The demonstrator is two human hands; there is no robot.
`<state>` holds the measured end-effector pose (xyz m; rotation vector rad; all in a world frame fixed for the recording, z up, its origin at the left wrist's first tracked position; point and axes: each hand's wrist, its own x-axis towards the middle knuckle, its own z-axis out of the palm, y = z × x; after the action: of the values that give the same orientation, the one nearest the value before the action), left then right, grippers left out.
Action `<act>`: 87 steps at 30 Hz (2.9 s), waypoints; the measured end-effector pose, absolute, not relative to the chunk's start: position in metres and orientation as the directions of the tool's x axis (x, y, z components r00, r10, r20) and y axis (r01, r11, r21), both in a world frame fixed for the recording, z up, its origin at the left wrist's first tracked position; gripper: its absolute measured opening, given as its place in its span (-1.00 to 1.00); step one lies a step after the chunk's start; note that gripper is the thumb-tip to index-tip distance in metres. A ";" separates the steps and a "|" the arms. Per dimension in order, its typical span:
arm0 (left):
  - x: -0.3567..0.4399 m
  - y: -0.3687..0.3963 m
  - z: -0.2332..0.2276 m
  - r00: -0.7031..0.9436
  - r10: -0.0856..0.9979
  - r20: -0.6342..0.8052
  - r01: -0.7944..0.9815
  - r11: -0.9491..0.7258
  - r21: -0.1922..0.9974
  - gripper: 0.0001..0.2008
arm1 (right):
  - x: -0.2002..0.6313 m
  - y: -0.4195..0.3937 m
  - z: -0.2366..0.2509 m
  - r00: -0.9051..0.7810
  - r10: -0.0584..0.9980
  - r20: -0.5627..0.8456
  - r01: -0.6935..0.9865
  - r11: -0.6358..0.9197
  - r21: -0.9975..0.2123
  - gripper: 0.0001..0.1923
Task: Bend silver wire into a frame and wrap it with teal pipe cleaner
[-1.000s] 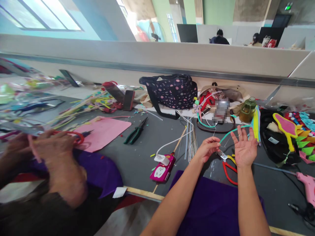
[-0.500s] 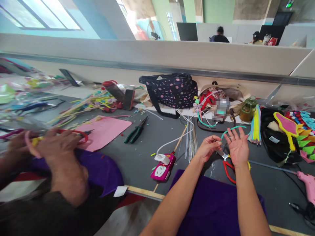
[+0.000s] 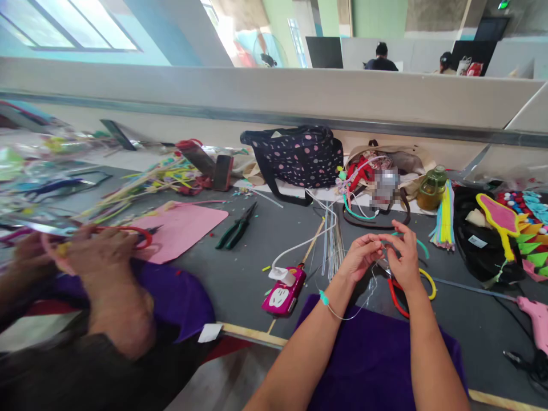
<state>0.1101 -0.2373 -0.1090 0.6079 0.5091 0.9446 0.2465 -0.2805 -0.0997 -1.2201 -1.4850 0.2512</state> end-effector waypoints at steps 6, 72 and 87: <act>0.109 -0.235 -0.112 0.497 0.858 -0.129 -0.583 0.441 0.683 -0.66 | 0.251 -0.279 -0.105 0.089 0.757 0.647 0.743 0.383 -0.549 -0.85; 0.113 -0.238 -0.104 0.264 0.964 -0.036 -0.326 0.124 0.937 -0.78 | 0.244 -0.279 -0.103 0.273 0.962 0.001 -0.240 0.069 -0.968 -0.70; 0.122 -0.248 -0.108 0.164 0.981 0.102 -0.289 -0.051 0.956 -0.83 | 0.238 -0.277 -0.108 0.330 0.941 0.074 -0.192 0.144 -0.971 -0.74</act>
<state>0.1217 -0.2475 -0.1084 1.1288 0.8311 1.2549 0.2384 -0.2773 -0.1081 -1.1110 -0.8687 0.9851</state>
